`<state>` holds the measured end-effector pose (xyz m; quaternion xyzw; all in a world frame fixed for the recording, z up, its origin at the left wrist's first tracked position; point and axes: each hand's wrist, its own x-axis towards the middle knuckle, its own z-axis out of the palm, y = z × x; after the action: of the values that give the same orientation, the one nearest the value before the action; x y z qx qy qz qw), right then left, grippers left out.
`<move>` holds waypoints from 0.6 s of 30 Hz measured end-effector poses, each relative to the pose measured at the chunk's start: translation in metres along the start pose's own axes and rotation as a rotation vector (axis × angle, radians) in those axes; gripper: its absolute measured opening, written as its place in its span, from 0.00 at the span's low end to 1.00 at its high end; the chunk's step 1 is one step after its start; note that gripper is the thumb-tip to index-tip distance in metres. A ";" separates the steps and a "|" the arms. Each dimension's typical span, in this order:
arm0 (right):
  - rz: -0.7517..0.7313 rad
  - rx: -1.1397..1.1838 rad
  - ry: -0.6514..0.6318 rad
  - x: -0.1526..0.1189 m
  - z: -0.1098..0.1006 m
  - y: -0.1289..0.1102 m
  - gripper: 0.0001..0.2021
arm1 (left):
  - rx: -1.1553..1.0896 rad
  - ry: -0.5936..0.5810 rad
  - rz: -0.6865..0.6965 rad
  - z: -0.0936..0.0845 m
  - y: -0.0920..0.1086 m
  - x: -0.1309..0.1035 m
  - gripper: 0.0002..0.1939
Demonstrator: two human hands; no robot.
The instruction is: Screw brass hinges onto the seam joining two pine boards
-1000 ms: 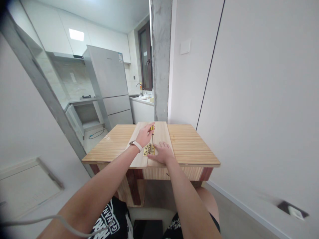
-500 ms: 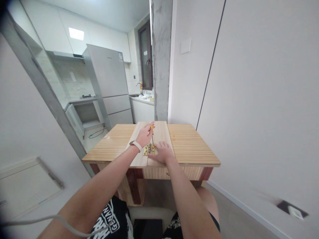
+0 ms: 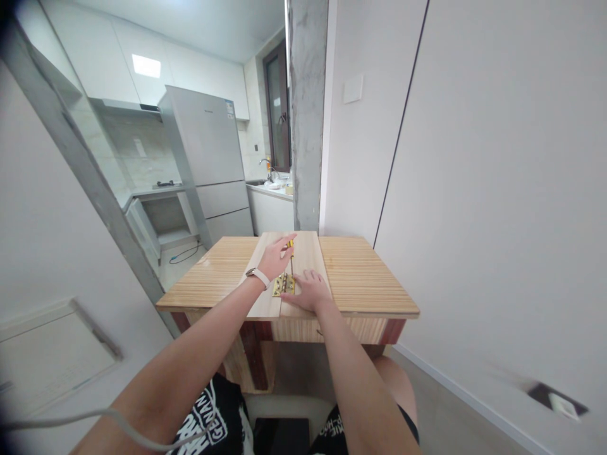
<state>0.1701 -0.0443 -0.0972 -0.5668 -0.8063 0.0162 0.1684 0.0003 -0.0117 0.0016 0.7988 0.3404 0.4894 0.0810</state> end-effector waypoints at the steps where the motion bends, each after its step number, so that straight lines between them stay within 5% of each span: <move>1: 0.001 0.001 -0.002 0.000 0.000 0.000 0.49 | -0.003 0.004 0.007 0.000 0.000 0.000 0.25; 13: 0.012 0.014 -0.049 -0.001 -0.005 -0.002 0.50 | -0.027 -0.025 -0.120 -0.003 0.007 0.003 0.21; 18: 0.024 0.016 -0.063 -0.002 -0.007 -0.003 0.50 | -0.023 -0.017 -0.070 -0.001 0.001 0.002 0.25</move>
<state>0.1697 -0.0480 -0.0901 -0.5744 -0.8041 0.0423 0.1471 0.0007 -0.0114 0.0035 0.7894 0.3619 0.4834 0.1103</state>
